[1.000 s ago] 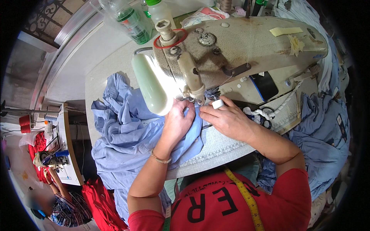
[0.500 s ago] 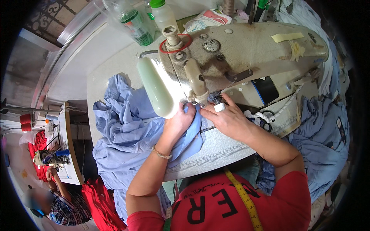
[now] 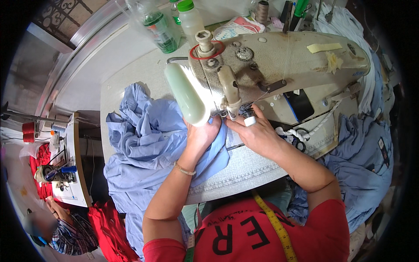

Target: The person sews a button-down shirt at a sewing machine, folding the fabric and guiding it through the needle, then buttoning the shirt closed and smoothing it out on the table.

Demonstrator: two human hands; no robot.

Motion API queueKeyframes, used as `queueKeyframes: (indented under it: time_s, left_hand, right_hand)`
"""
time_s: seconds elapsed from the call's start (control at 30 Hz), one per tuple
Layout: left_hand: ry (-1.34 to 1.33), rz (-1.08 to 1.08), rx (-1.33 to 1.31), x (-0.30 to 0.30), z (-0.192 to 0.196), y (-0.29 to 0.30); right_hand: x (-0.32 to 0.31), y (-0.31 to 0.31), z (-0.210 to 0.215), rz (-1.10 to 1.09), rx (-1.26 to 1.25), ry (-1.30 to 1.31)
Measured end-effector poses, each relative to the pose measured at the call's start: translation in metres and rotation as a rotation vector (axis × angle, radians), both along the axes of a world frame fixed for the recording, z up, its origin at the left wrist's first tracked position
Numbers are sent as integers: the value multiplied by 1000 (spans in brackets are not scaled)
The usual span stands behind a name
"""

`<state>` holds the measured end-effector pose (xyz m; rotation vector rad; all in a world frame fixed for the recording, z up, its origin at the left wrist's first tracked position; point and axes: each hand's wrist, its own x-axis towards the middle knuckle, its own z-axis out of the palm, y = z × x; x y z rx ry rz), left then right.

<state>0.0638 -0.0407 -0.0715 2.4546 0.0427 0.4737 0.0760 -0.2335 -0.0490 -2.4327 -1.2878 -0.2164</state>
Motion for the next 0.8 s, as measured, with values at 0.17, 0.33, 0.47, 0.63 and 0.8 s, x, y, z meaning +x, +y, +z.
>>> queueKeyframes:
  time_s: [0.17,0.33,0.47,0.63,0.8]
  left_hand:
    - [-80,-1,23,1,-8,2]
    - [-58,-3,52,-1,-2,-1]
    - [-104,13,25,-2,0,-5]
    - [-46,-7,27,-4,2,-2]
    - [77,-100,8,-14,13,0]
  right_hand:
    - [0,2,0,-12,17,3]
    - [1,1,-2,-16,16,6]
    - [1,1,-1,-27,-9,3]
    - [1,-1,-3,-6,10,3]
    - [-4,-2,-2,2,19,-20]
